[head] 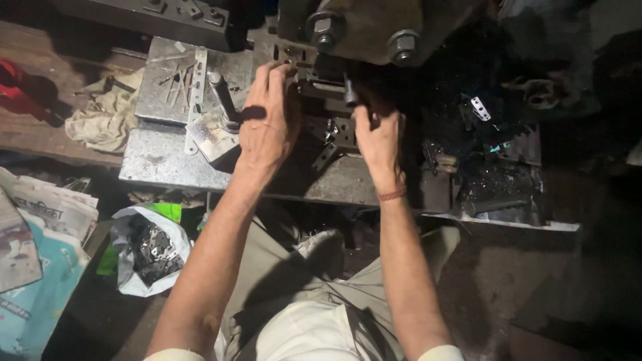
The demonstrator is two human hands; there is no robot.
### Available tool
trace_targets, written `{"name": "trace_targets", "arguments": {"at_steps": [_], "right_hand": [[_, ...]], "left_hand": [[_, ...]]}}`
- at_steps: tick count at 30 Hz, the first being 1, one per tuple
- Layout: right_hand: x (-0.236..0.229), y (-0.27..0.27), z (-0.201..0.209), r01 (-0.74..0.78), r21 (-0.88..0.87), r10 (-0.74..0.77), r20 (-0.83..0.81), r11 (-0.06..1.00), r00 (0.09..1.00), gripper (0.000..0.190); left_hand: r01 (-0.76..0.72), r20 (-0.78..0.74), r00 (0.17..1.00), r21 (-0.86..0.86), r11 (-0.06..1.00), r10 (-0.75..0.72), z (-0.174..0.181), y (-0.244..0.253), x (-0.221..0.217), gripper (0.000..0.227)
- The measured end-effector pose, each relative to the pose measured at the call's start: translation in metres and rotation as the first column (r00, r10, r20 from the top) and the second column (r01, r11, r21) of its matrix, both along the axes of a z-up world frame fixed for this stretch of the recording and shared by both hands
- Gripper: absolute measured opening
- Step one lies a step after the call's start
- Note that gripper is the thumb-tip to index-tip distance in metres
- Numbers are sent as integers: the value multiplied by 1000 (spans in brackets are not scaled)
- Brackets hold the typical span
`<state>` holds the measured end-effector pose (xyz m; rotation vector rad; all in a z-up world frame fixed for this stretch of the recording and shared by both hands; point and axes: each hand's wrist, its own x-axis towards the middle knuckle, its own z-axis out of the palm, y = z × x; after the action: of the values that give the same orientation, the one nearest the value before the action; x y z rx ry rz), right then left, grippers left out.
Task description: The person operates a manual press machine in a workshop, repeatedly picking up small metal pieces, placing them into the press die, and pulling a lever to stamp or shape them. The person then removes the processed pieces and places them into a white bag on the floor.
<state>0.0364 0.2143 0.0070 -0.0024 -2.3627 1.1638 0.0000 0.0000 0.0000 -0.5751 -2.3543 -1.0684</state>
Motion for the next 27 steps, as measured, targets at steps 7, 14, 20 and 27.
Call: {"name": "trace_targets", "arguments": {"at_steps": [7,14,20,27], "right_hand": [[-8,3,-13,-17,72,21,-52,997,998,25],[-5,2,4,-37,111,35,18,993,999,27],[-7,0,-1,-11,125,21,-76,992,997,21],[43,7,-14,147,37,-147,-2,988,989,15]], "left_hand": [[-26,-53,998,-156,987,18,11,2,2,55],[-102,-65,994,-254,962,88,7,5,-1,61],[-101,-54,995,-276,956,89,6,3,-1,67],[-70,-146,988,-62,996,60,17,3,7,59]]}}
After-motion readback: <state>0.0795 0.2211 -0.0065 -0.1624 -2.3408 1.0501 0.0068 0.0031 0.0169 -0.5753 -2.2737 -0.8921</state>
